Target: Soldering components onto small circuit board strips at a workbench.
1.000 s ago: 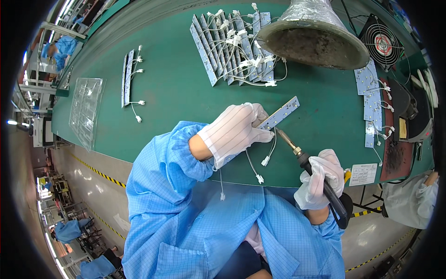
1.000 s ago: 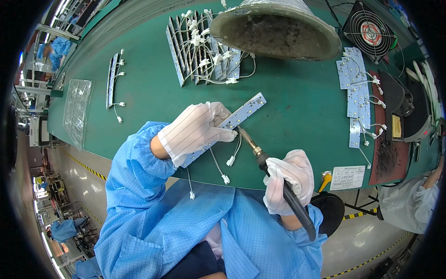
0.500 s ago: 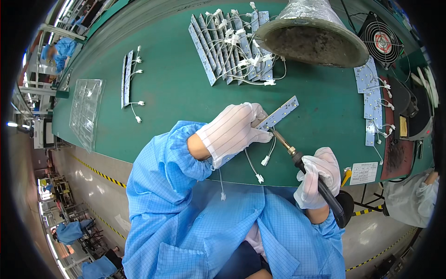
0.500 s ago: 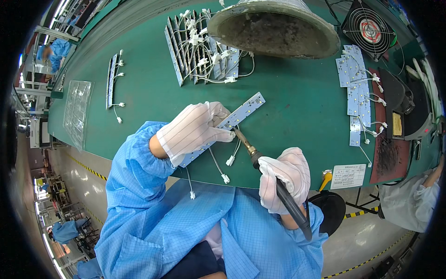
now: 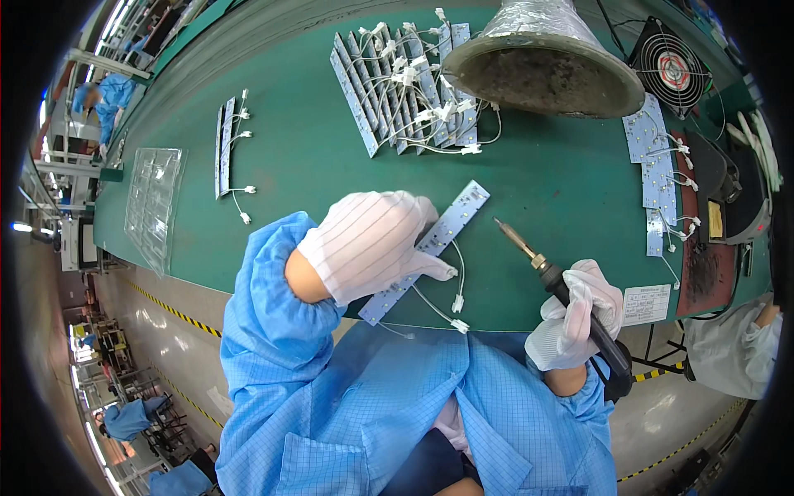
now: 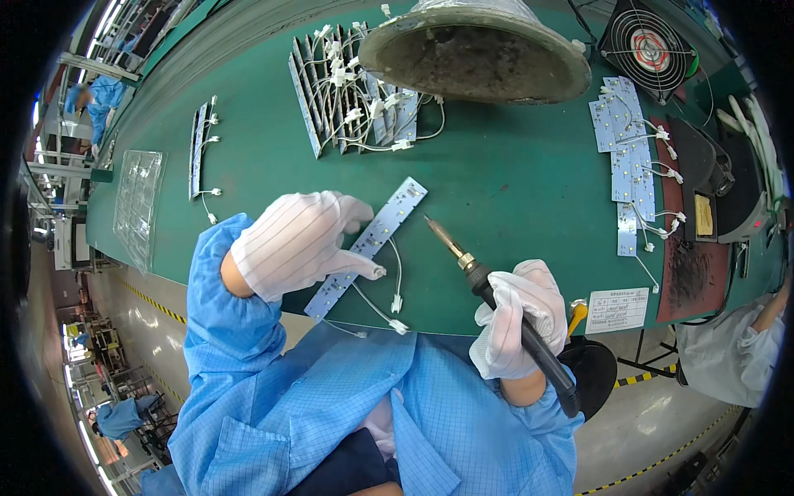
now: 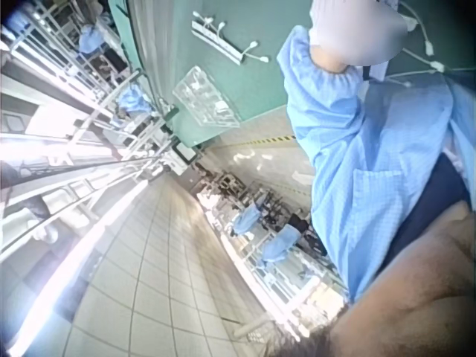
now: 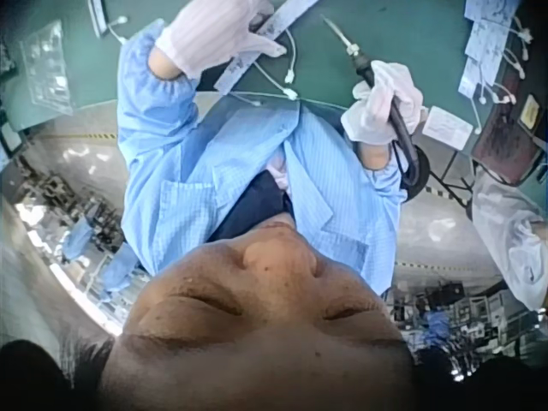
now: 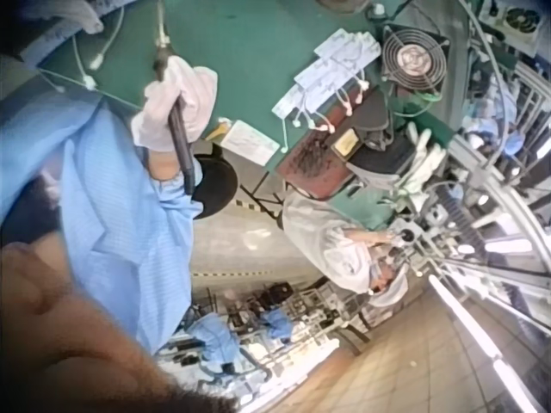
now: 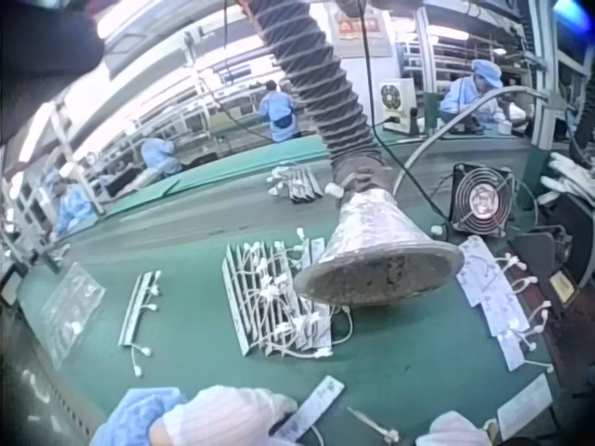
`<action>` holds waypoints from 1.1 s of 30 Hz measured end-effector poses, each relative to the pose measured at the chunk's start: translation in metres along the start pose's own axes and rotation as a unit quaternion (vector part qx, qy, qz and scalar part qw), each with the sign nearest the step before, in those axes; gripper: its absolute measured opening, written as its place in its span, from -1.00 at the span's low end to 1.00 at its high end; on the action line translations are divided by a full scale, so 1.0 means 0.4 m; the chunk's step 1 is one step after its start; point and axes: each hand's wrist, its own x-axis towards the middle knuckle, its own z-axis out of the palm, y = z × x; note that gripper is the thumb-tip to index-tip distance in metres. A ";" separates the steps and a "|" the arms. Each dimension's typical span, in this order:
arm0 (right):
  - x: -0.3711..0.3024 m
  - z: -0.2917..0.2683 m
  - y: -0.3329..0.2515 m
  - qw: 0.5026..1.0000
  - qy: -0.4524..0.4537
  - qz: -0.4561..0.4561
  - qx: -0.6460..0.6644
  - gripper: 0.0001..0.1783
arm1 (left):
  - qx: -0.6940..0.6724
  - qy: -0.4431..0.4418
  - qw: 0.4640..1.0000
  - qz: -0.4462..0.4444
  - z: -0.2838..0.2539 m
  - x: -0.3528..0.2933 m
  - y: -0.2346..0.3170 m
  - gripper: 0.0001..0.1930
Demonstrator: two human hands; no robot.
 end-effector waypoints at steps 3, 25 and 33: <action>0.005 -0.001 -0.023 0.997 0.018 0.070 0.039 -0.81 | 0.094 0.131 0.987 -0.021 0.022 0.032 0.047 -0.39; 0.020 0.010 -0.018 0.998 -0.026 0.019 0.056 -0.76 | -0.261 0.165 0.951 0.002 0.115 0.082 0.013 -0.70; 0.037 0.021 -0.028 0.999 -0.040 0.002 0.034 -0.78 | -0.230 0.185 0.955 0.012 0.125 0.084 0.012 -0.71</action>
